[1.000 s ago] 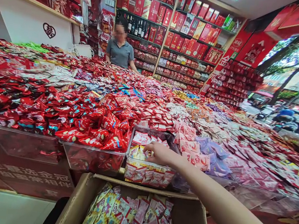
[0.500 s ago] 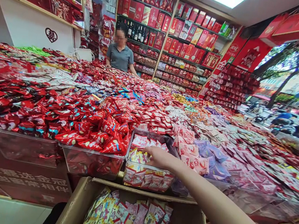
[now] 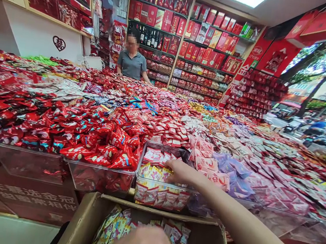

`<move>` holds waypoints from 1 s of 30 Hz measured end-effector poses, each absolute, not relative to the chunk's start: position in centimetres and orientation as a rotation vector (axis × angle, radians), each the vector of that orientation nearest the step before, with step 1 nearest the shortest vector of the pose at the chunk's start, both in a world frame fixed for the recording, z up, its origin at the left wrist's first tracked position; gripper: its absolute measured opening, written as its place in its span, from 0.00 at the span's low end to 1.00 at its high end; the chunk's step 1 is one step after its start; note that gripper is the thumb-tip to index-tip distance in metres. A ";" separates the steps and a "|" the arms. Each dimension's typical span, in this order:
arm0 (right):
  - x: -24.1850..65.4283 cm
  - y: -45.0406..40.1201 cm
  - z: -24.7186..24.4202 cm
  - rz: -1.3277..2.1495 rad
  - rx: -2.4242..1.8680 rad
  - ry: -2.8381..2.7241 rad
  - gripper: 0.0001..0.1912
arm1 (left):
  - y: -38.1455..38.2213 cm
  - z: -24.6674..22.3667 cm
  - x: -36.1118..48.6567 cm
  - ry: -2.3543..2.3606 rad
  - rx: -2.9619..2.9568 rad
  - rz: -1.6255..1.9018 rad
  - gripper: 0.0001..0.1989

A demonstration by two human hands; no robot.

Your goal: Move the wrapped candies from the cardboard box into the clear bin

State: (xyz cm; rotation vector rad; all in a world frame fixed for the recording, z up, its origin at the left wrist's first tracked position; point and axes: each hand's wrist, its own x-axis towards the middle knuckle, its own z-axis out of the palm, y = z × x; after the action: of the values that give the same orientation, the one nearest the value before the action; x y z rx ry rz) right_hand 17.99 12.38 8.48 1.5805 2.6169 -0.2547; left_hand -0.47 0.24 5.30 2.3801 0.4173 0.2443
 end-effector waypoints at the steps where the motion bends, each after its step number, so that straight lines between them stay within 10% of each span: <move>1: 18.1 12.4 8.3 -0.263 1.598 2.640 0.23 | 1.0 8.0 -0.6 0.439 2.419 0.366 0.15; 6: 18.7 12.4 7.6 -0.319 1.638 2.690 0.17 | 7.9 14.6 2.0 0.900 2.790 0.206 0.15; 13: 18.9 12.3 7.3 -0.380 1.623 2.785 0.18 | 14.8 11.7 6.0 0.997 2.853 -0.389 0.06; 30: 18.7 11.7 7.9 -0.287 1.746 2.705 0.14 | 15.1 11.2 3.7 1.082 2.832 -0.511 0.17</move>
State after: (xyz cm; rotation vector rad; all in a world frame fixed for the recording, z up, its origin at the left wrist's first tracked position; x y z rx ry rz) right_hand 18.74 11.69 7.89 1.7459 2.7051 -0.2870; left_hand 3.69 15.13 11.18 2.8322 1.0818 -0.5108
